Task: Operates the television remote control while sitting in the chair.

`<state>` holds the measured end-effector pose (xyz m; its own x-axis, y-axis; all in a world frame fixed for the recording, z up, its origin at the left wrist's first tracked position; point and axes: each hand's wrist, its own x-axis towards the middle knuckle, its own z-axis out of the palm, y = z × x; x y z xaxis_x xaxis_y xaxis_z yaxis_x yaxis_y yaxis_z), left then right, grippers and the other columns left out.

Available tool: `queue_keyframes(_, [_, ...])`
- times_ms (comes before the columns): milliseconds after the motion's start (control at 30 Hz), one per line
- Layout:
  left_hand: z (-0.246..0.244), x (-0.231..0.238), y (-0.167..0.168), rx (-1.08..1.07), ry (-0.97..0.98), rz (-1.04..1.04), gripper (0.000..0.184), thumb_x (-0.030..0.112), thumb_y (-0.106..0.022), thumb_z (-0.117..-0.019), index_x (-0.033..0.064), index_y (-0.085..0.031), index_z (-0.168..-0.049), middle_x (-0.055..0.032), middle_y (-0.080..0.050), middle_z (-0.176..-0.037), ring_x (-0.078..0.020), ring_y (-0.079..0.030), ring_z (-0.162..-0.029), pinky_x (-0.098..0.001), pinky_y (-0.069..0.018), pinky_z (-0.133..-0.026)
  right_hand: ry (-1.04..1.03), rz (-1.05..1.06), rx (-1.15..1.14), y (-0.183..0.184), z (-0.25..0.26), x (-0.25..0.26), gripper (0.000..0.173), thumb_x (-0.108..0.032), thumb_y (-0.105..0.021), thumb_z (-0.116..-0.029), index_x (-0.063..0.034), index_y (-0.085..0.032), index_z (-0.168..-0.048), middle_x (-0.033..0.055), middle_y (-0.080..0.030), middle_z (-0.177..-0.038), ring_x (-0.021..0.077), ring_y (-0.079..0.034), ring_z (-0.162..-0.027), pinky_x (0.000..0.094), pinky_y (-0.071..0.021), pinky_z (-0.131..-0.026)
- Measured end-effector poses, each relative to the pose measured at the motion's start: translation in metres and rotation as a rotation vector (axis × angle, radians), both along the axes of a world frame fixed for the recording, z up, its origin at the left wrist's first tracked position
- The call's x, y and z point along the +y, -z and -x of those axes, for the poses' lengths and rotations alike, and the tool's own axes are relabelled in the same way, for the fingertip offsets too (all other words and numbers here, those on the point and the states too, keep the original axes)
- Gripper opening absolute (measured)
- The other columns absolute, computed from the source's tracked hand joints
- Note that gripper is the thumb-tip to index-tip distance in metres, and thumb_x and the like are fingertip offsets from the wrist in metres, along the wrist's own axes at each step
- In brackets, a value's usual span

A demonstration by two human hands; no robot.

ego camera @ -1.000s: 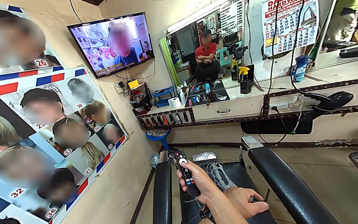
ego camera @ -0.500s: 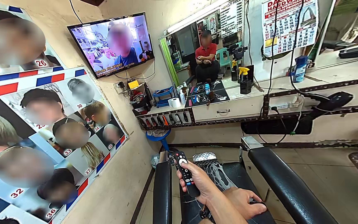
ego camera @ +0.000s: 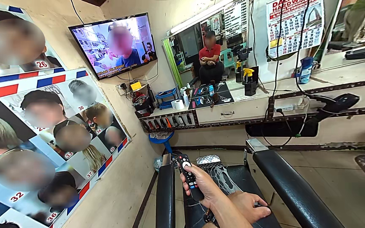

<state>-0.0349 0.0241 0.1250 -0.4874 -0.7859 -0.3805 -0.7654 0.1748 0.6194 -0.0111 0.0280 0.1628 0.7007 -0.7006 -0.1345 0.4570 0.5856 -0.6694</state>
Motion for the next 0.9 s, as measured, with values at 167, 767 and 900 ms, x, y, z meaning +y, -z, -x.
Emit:
queue_keyframes(167, [-0.001,-0.001,0.002,-0.002,-0.001,0.001,0.044,0.029,-0.050,-0.1096,0.0010,-0.057,-0.143,-0.0258,-0.071,-0.111,-0.0359,-0.068,-0.101,-0.0524,-0.0485,-0.098,-0.006,0.012,-0.001,0.000,0.000,0.000,0.035,-0.025,-0.037,-0.1122,-0.0056,-0.052,-0.137,0.0098,-0.061,-0.074,0.0148,-0.061,-0.053,0.0256,-0.0532,-0.044])
queue_keyframes(767, [0.002,0.002,-0.007,-0.053,-0.001,-0.028,0.045,0.027,-0.050,-0.1099,-0.0003,-0.053,-0.146,-0.0266,-0.070,-0.112,-0.0368,-0.066,-0.103,-0.0516,-0.0467,-0.100,-0.040,0.121,-0.003,0.001,0.001,0.003,0.031,-0.009,-0.052,-0.1048,-0.0033,-0.050,-0.135,0.0060,-0.057,-0.073,0.0115,-0.060,-0.052,0.0246,-0.0555,-0.046])
queue_keyframes(900, [-0.004,-0.008,0.019,-0.056,0.040,-0.028,0.046,0.030,-0.051,-0.1091,0.0016,-0.055,-0.145,-0.0258,-0.070,-0.108,-0.0379,-0.067,-0.099,-0.0555,-0.0493,-0.097,-0.042,0.141,0.000,0.003,0.001,0.002,0.033,-0.007,-0.055,-0.1027,-0.0039,-0.050,-0.136,0.0062,-0.057,-0.073,0.0116,-0.059,-0.052,0.0247,-0.0552,-0.046])
